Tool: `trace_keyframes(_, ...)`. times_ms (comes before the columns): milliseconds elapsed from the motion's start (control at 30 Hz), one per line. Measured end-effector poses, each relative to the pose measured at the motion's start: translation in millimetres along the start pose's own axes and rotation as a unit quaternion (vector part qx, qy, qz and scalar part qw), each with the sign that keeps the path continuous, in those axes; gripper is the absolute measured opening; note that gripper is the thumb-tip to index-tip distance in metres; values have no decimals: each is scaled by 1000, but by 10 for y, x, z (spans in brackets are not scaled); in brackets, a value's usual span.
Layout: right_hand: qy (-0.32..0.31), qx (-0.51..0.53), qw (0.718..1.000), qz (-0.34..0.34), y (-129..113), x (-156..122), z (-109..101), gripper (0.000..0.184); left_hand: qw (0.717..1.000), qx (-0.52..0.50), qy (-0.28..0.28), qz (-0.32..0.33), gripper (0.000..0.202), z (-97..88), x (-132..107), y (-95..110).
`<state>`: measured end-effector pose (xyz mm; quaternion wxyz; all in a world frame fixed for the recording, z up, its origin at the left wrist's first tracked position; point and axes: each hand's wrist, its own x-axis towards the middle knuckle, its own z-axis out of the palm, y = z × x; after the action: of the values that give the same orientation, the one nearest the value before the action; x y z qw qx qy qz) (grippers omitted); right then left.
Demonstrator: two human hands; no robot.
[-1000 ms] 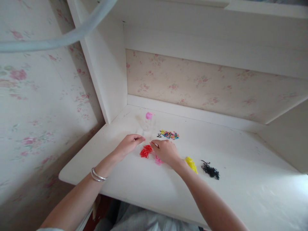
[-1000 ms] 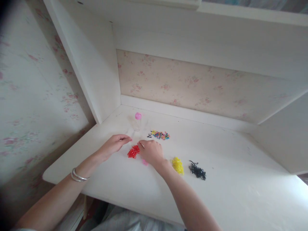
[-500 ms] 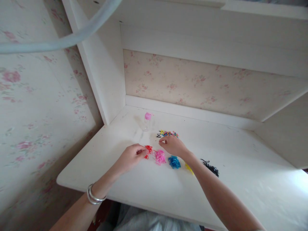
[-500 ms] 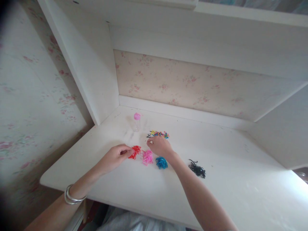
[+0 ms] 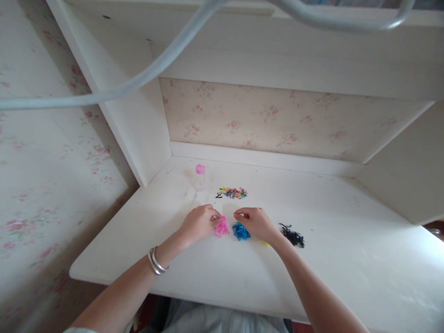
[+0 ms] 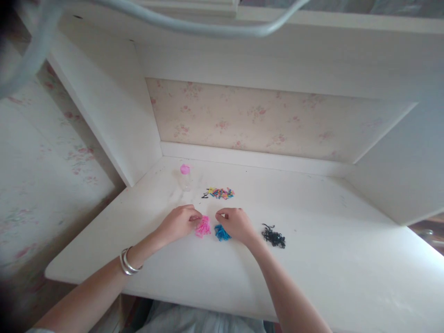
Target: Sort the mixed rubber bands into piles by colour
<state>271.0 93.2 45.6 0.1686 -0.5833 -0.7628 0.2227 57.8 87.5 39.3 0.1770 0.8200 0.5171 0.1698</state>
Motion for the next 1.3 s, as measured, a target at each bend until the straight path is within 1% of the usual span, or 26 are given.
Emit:
trace_keyframes(133, 10, 22, 1000, 12, 83, -88, -30, 29, 999, 33, -6, -9, 24, -98, 47, -119)
trace_keyframes(233, 20, 31, 999, 12, 106, -134, -38, 29, 998, 64, -20, -15, 22, -129, 52, -183)
trace_keyframes(367, 23, 44, 999, 3, 114, -165, -31, 30, 994, 98, -45, -5, 23, -82, 46, -177)
trace_keyframes(500, 23, 52, 998, 10, 132, -196, -64, 31, 991, 115, -64, 7, 26, -41, 84, -162)
trace_keyframes(667, 28, 53, 998, 27, 196, -270, -158, 30, 990, 118, -81, 10, 26, -55, 157, -204)
trace_keyframes(800, 20, 42, 998, 34, 196, -318, -192, 31, 989, 123, -84, 1, 24, -59, 157, -235)
trace_keyframes(900, 4, 6, 1000, 28, 116, -326, -181, 31, 987, 146, -71, -18, 25, -61, 117, -254)
trace_keyframes(1000, -21, -68, 997, 7, -21, -321, -120, 32, 983, 172, -59, -28, 28, -72, 70, -259)
trace_keyframes(1167, -67, -227, 971, -19, -265, -324, 76, 35, 978, 201, -53, -17, 28, -99, 10, -216)
trace_keyframes(1300, -78, -255, 964, -20, -378, -323, 197, 33, 976, 213, -47, -2, 29, -101, -53, -147)
